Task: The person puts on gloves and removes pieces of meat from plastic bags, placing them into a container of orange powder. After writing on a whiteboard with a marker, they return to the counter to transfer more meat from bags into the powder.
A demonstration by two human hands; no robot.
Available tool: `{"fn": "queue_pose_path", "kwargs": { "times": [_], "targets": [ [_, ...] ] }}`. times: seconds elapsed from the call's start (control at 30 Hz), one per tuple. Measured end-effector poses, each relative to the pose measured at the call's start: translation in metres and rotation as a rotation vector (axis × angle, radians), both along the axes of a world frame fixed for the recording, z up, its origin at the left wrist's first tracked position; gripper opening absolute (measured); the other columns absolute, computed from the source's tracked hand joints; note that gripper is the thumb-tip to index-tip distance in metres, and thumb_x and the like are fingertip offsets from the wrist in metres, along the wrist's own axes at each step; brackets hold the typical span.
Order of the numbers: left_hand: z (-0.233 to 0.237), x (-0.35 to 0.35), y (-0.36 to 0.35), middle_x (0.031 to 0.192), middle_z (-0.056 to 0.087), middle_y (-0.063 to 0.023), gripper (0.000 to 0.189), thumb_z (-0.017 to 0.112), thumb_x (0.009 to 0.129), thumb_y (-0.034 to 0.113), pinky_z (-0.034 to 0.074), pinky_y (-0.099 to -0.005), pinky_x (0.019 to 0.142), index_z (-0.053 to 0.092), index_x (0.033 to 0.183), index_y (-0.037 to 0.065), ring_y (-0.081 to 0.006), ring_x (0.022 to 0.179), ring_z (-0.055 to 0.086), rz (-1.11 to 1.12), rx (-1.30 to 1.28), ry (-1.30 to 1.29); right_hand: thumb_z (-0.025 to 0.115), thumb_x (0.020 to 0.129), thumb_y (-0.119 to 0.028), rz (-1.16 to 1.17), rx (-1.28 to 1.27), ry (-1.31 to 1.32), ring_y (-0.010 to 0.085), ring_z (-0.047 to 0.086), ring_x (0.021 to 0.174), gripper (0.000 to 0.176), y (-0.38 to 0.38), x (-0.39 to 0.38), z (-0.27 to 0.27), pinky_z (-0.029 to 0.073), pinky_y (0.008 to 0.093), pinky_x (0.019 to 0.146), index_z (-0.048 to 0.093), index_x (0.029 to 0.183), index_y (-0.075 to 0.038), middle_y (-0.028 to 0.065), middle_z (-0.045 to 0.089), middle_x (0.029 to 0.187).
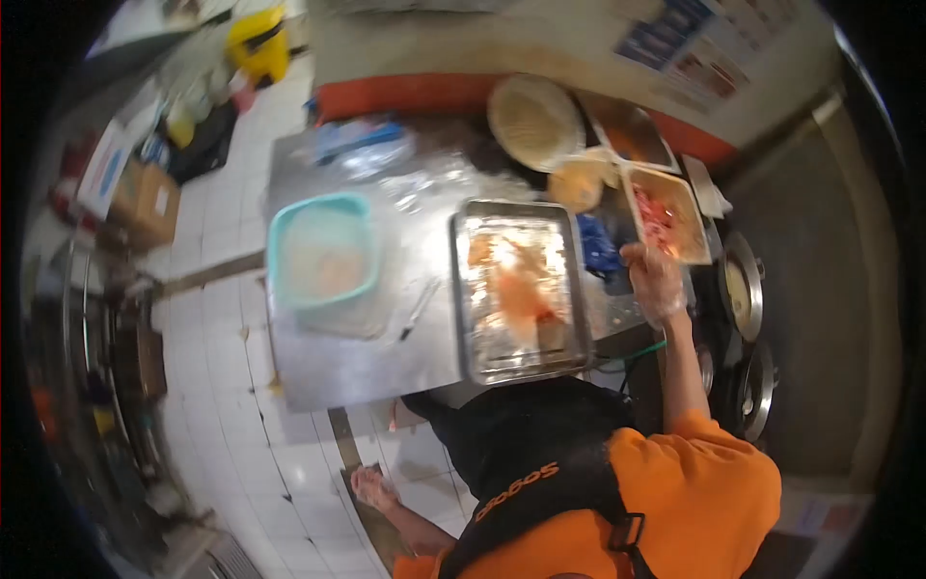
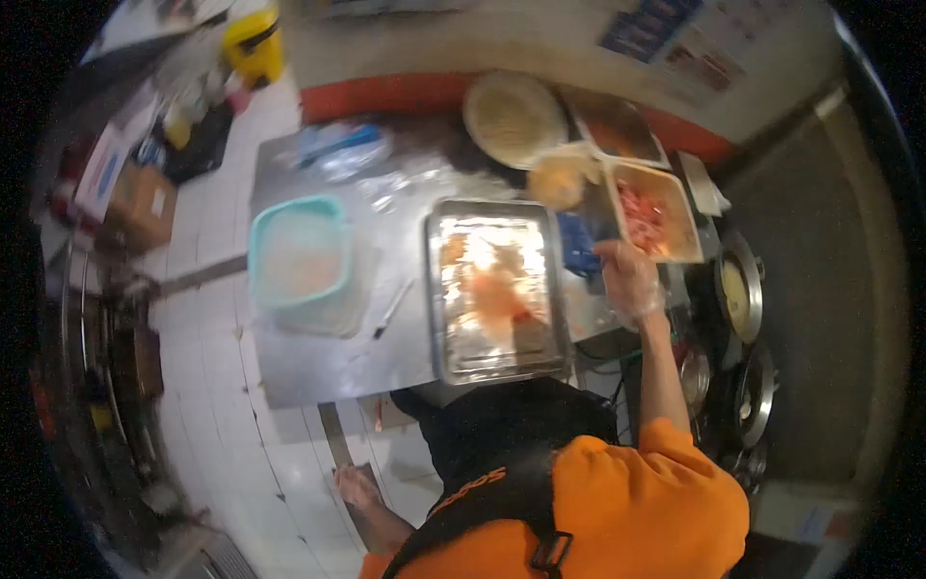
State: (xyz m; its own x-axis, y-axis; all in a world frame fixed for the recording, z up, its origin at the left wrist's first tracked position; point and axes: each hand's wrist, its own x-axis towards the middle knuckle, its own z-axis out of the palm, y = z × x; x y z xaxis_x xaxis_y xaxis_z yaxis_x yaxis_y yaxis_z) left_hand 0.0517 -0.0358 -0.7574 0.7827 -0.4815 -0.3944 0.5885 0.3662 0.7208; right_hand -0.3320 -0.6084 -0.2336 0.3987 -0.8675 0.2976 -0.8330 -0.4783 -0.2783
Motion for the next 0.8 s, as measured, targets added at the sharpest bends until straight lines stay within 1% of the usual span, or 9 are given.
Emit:
{"fn": "queue_pose_path", "kwargs": {
  "times": [0.1,0.2,0.3,0.4,0.43,0.5,0.6,0.77,0.8],
  "targets": [
    [0.046,-0.028,-0.026,0.107,0.065,-0.0136,0.039,0.064,0.096,0.018,0.055,-0.0351,0.067,0.053,0.131,0.004,-0.0210,0.086,0.062,0.171,0.494,-0.573,0.070,0.085,-0.008,-0.156,0.149,-0.137,0.0227,0.072,0.089,0.019,-0.083,-0.133,-0.018,0.056,0.0363,0.076,0.070,0.105,-0.007,0.0127,0.073,0.094],
    [0.183,-0.055,-0.116,0.120,0.065,-0.0149,0.041,0.058,0.101,0.022,0.055,-0.0354,0.078,0.050,0.136,0.002,-0.0236,0.099,0.064,0.275,0.776,-0.274,0.068,0.083,0.000,-0.089,0.562,-0.536,0.0190,0.068,0.096,0.034,-0.162,-0.207,-0.023,0.056,0.0343,0.081,0.067,0.117,-0.005,0.0119,0.071,0.104],
    [0.260,-0.116,-0.205,0.130,0.063,-0.0164,0.044,0.059,0.101,0.022,0.053,-0.0354,0.091,0.049,0.138,0.000,-0.0263,0.112,0.064,0.388,0.655,-0.557,0.081,0.078,-0.017,0.117,0.370,0.193,0.0305,0.067,0.109,0.060,-0.220,-0.230,-0.022,0.054,0.0388,0.093,0.059,0.132,-0.004,0.0181,0.068,0.119],
    [0.359,-0.199,-0.327,0.131,0.063,-0.0169,0.045,0.058,0.101,0.016,0.051,-0.0351,0.097,0.047,0.141,-0.001,-0.0265,0.121,0.061,0.246,0.550,-0.683,0.073,0.071,-0.016,0.679,0.245,0.156,0.0380,0.064,0.106,0.048,-0.249,-0.218,-0.060,0.052,0.0440,0.093,0.064,0.116,-0.004,0.0203,0.067,0.109],
    [0.391,-0.235,-0.378,0.130,0.063,-0.0167,0.044,0.058,0.100,0.013,0.052,-0.0353,0.096,0.048,0.141,-0.002,-0.0262,0.121,0.061,0.210,0.487,-0.662,0.070,0.074,-0.014,0.827,0.266,0.380,0.0372,0.066,0.107,0.047,-0.246,-0.202,-0.055,0.054,0.0448,0.091,0.064,0.120,-0.003,0.0211,0.068,0.114],
    [0.431,-0.293,-0.450,0.133,0.062,-0.0139,0.046,0.067,0.099,0.021,0.052,-0.0345,0.097,0.053,0.137,0.000,-0.0219,0.114,0.063,0.044,0.277,-0.690,0.068,0.080,-0.016,0.500,0.590,0.726,0.0431,0.067,0.110,0.042,-0.229,-0.178,-0.060,0.057,0.0497,0.086,0.066,0.120,-0.002,0.0226,0.068,0.122],
    [0.482,-0.369,-0.523,0.130,0.062,-0.0138,0.041,0.069,0.098,0.020,0.052,-0.0371,0.097,0.057,0.131,0.000,-0.0229,0.114,0.063,-0.092,0.142,-0.670,0.068,0.082,-0.013,0.647,0.490,0.731,0.0428,0.068,0.111,0.045,-0.240,-0.182,-0.087,0.056,0.0548,0.087,0.066,0.126,-0.003,0.0259,0.069,0.121],
    [0.597,-0.375,-0.578,0.118,0.067,-0.0136,0.036,0.071,0.095,0.018,0.051,-0.0411,0.099,0.062,0.124,-0.001,-0.0270,0.115,0.064,-0.024,-0.155,-0.846,0.067,0.083,-0.013,0.819,0.234,0.920,0.0365,0.072,0.102,0.026,-0.234,-0.182,-0.061,0.055,0.0454,0.092,0.077,0.105,-0.004,0.0181,0.076,0.107],
    [0.630,-0.358,-0.575,0.118,0.067,-0.0136,0.035,0.072,0.094,0.019,0.050,-0.0417,0.101,0.063,0.122,0.000,-0.0282,0.114,0.064,0.010,-0.257,-0.968,0.067,0.085,-0.014,0.721,0.420,0.666,0.0348,0.072,0.105,0.031,-0.240,-0.183,-0.089,0.054,0.0447,0.094,0.074,0.112,-0.002,0.0190,0.075,0.111]
  ]
}}
